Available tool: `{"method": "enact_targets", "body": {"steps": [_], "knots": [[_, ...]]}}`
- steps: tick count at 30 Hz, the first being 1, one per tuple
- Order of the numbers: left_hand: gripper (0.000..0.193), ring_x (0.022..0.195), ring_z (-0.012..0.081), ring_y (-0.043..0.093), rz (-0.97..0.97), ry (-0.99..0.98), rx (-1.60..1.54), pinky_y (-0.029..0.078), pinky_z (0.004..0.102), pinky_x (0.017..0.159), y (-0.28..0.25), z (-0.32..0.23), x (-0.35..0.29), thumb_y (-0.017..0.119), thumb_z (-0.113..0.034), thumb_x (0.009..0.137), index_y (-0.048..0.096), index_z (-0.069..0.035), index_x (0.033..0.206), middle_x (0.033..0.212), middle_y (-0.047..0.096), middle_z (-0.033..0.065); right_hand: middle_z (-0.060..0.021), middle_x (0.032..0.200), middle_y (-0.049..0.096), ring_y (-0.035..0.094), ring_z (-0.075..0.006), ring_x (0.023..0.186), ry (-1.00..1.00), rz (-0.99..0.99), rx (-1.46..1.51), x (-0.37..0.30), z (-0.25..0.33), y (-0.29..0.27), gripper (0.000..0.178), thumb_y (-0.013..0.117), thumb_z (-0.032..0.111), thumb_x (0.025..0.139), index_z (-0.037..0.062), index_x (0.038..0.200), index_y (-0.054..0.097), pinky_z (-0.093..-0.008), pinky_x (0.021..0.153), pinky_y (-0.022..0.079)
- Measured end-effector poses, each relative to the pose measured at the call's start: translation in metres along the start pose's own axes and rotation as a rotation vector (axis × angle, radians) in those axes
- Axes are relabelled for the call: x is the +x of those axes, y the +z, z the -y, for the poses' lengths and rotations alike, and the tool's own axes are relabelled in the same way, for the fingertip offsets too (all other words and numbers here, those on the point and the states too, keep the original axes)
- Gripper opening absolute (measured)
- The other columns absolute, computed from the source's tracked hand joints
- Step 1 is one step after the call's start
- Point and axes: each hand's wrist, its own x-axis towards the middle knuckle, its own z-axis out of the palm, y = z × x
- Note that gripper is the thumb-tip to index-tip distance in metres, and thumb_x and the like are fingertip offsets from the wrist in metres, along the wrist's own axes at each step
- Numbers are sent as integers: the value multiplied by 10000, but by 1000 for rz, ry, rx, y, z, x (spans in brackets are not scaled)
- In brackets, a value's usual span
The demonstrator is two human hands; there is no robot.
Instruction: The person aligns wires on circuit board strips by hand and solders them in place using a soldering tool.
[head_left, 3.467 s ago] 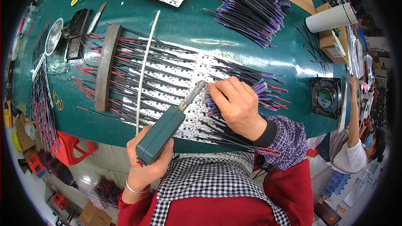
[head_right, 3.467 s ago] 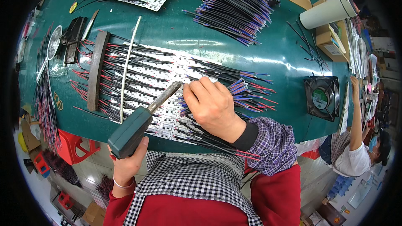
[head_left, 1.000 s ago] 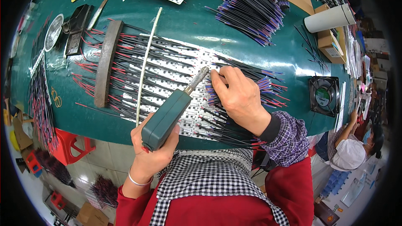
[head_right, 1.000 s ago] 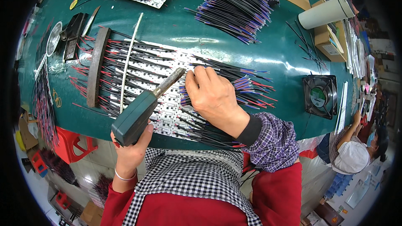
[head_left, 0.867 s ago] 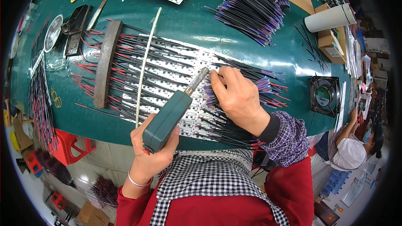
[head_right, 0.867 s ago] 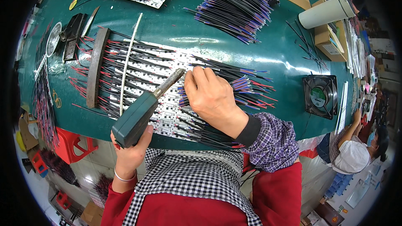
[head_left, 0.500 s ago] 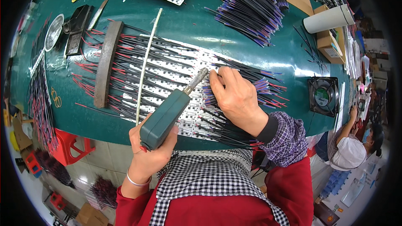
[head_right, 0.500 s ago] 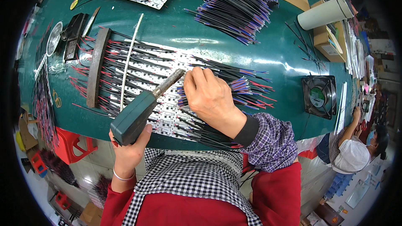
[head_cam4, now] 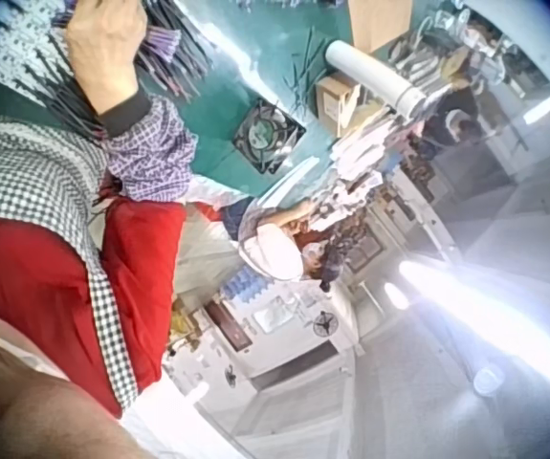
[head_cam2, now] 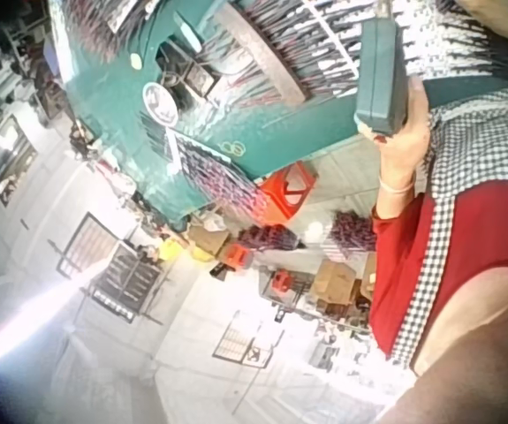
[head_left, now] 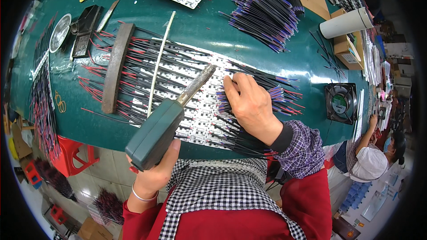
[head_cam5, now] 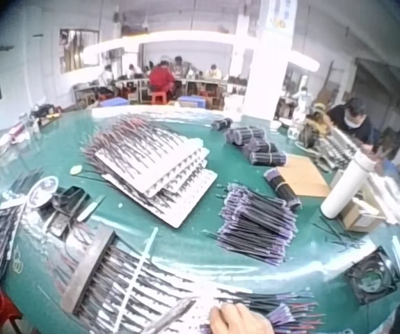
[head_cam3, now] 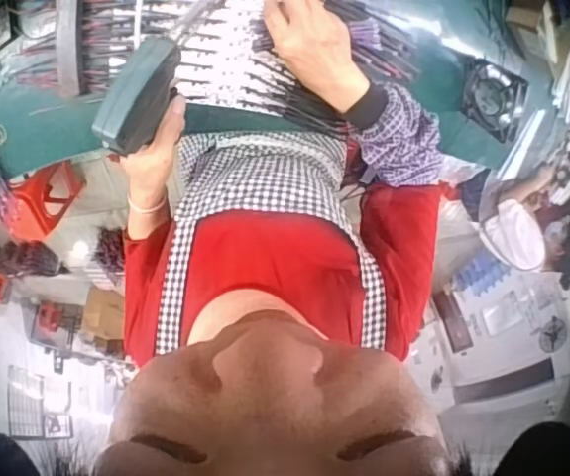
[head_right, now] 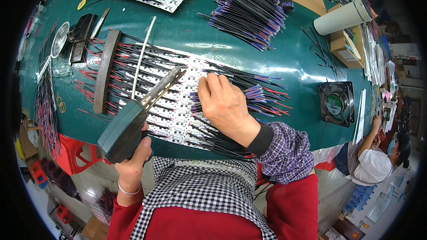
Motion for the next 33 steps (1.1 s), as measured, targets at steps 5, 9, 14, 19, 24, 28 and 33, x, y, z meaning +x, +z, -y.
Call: {"method": "enact_targets", "body": {"steps": [5, 9, 14, 19, 24, 28, 33], "knots": [[376, 666, 59, 595, 94, 74, 379, 463, 207, 551, 6, -2, 2, 709, 64, 852, 659, 33, 1224, 1036, 724, 80, -86, 872, 525, 568, -185, 751, 10, -75, 62, -7, -1, 4, 319, 641, 64, 733, -68, 1024, 656, -272, 540, 485], [97, 582, 88, 597, -45, -122, -56, 465, 245, 551, 19, -8, 15, 768, 17, 779, 709, 20, 857, 744, 684, 27, -87, 866, 529, 566, -186, 737, 1, -75, 82, -6, 0, 3, 327, 644, 64, 718, -70, 1017, 654, -270, 538, 480], [107, 591, 82, 586, -10, -58, -27, 461, 245, 551, 21, -6, 24, 746, 30, 784, 691, 36, 875, 744, 671, 46, -84, 851, 515, 554, -180, 728, -7, -22, 29, -2, 2, 2, 338, 633, 69, 701, -72, 1008, 647, -261, 536, 474], [137, 616, 106, 611, 17, -10, -6, 471, 256, 558, 21, -5, 26, 732, 48, 781, 686, 47, 910, 777, 674, 80, -89, 861, 509, 546, -176, 722, 12, -7, 35, -3, 4, 4, 350, 627, 69, 709, -76, 1027, 639, -259, 532, 475], [137, 623, 120, 625, 50, 44, 89, 477, 263, 562, 17, -11, 29, 734, 46, 782, 690, 45, 912, 789, 680, 81, -90, 862, 500, 543, -174, 720, 26, 21, 19, -3, 5, 3, 358, 626, 65, 712, -82, 1038, 634, -259, 524, 474], [150, 674, 129, 645, 172, 421, 564, 495, 286, 584, 6, -7, 30, 746, 55, 783, 700, 39, 925, 841, 698, 87, -86, 856, 484, 545, -175, 724, 27, 21, 27, -3, 4, 1, 345, 625, 57, 713, -77, 1031, 633, -259, 526, 476], [274, 565, 107, 563, -69, -66, 21, 417, 236, 494, -1, 3, 3, 722, 60, 818, 657, 49, 1084, 868, 682, 95, -87, 862, 480, 553, -180, 735, 20, 22, 10, -1, 5, 1, 322, 622, 48, 719, -67, 1020, 633, -262, 535, 484]]}}
